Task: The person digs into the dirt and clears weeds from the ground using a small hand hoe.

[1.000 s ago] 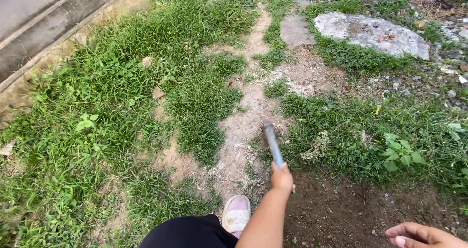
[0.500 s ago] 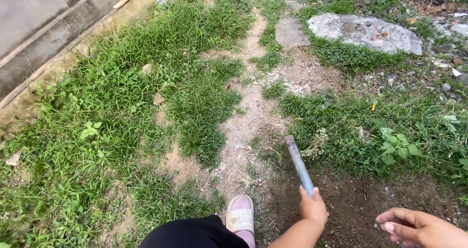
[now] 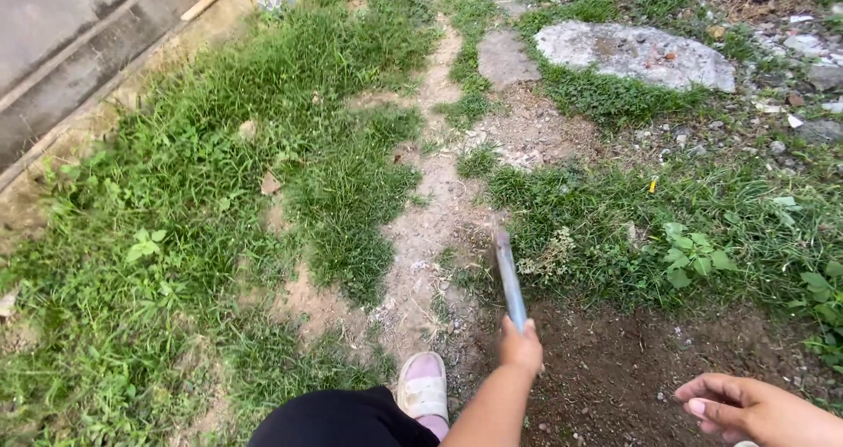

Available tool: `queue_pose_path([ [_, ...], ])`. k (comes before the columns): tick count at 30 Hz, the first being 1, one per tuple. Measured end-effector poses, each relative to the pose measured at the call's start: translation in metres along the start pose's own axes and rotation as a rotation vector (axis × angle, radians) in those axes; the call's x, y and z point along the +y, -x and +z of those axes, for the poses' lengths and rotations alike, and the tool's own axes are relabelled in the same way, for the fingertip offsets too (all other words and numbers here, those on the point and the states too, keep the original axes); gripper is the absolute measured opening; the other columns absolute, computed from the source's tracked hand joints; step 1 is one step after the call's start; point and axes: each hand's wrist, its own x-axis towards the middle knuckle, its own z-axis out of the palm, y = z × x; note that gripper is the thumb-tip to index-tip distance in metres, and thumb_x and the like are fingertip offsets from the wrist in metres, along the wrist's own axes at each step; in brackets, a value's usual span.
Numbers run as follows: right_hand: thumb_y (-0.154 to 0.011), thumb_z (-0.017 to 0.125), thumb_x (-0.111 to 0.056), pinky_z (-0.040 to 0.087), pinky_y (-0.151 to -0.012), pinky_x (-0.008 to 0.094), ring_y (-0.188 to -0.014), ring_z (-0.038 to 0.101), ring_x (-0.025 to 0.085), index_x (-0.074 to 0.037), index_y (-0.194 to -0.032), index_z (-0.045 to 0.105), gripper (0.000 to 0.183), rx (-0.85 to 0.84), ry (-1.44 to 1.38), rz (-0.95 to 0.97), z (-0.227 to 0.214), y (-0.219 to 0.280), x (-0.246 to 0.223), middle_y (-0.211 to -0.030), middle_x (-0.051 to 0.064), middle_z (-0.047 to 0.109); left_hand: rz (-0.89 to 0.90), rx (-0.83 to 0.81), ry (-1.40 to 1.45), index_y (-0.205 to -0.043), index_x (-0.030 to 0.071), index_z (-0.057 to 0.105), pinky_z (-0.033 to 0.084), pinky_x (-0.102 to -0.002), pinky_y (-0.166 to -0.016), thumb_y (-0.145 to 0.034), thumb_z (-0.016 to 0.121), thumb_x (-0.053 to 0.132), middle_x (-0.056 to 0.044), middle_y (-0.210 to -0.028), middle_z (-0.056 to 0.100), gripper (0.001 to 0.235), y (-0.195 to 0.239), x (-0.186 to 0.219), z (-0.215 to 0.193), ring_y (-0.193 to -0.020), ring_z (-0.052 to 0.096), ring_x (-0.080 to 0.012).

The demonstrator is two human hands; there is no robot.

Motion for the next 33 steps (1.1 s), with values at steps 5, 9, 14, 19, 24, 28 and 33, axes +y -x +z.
queue_pose_path([
  [5, -0.101, 0.070, -0.029, 0.057, -0.083, 0.031, -0.088, 0.060, 0.012, -0.014, -0.131, 0.063, 0.034, 0.031, -0.056, -0.042, 0.014, 0.020, -0.026, -0.095, 0.000, 0.064, 0.183, 0.137, 0.009, -0.151, 0.011, 0.039, 0.057, -0.042, -0.071, -0.106, 0.059, 0.044, -0.021, -0.107, 0.076, 0.059, 0.017, -0.024, 0.042, -0.084, 0.073, -0.0303],
  [9, -0.100, 0.071, -0.027, 0.059, -0.088, 0.032, -0.090, 0.058, 0.012, -0.012, -0.130, 0.062, 0.035, -0.014, -0.108, -0.135, 0.015, 0.019, -0.020, -0.100, 0.000, 0.063, 0.018, 0.033, 0.186, -0.156, 0.017, 0.034, 0.063, -0.040, -0.060, -0.101, 0.055, 0.044, -0.016, -0.106, 0.074, 0.065, 0.037, 0.009, 0.019, -0.067, 0.075, -0.0262],
  [14, -0.101, 0.068, -0.029, 0.058, -0.087, 0.029, -0.094, 0.059, 0.009, -0.014, -0.133, 0.061, 0.036, -0.031, -0.045, -0.155, 0.003, 0.007, 0.013, -0.105, 0.000, 0.062, 0.115, 0.110, 0.106, -0.158, 0.020, 0.029, 0.059, -0.039, -0.054, -0.101, 0.052, 0.046, -0.013, -0.083, 0.072, 0.067, -0.004, 0.036, -0.026, -0.057, 0.071, -0.0257],
  [19, -0.100, 0.064, -0.031, 0.055, -0.078, 0.029, -0.088, 0.056, 0.011, -0.016, -0.134, 0.061, 0.037, 0.035, -0.060, -0.009, -0.006, 0.007, 0.032, -0.093, 0.001, 0.060, 0.072, 0.029, 0.187, -0.134, 0.003, 0.049, 0.059, -0.040, -0.049, -0.105, 0.050, 0.043, -0.014, -0.079, 0.069, 0.050, -0.083, 0.015, -0.041, -0.053, 0.070, -0.0263],
  [24, -0.098, 0.069, -0.033, 0.060, -0.087, 0.031, -0.093, 0.061, 0.012, -0.016, -0.132, 0.063, 0.038, 0.032, -0.050, -0.072, 0.006, 0.005, 0.025, -0.102, 0.002, 0.064, 0.028, -0.009, 0.166, -0.142, 0.008, 0.035, 0.059, -0.041, -0.051, -0.102, 0.049, 0.044, -0.015, -0.088, 0.069, 0.055, -0.065, -0.008, -0.011, -0.059, 0.071, -0.0277],
  [28, -0.100, 0.066, -0.044, 0.060, -0.096, 0.035, -0.101, 0.063, 0.016, -0.022, -0.128, 0.065, 0.037, 0.140, 0.160, -0.022, 0.032, 0.008, 0.011, -0.108, 0.003, 0.071, 0.000, -0.013, 0.185, -0.139, 0.002, 0.041, 0.060, -0.037, -0.052, -0.103, 0.055, 0.045, -0.014, -0.092, 0.069, 0.057, -0.039, -0.019, 0.010, -0.064, 0.073, -0.0249],
  [33, -0.093, 0.061, -0.062, 0.051, -0.108, 0.037, -0.121, 0.064, 0.020, -0.014, -0.128, 0.067, 0.059, 0.234, 0.407, -0.284, 0.077, -0.089, -0.002, -0.124, 0.007, 0.070, -0.137, -0.016, 0.334, -0.138, 0.000, 0.038, 0.059, -0.038, -0.058, -0.100, 0.063, 0.040, -0.016, -0.097, 0.070, 0.060, -0.022, -0.010, 0.006, -0.070, 0.071, -0.0258],
])
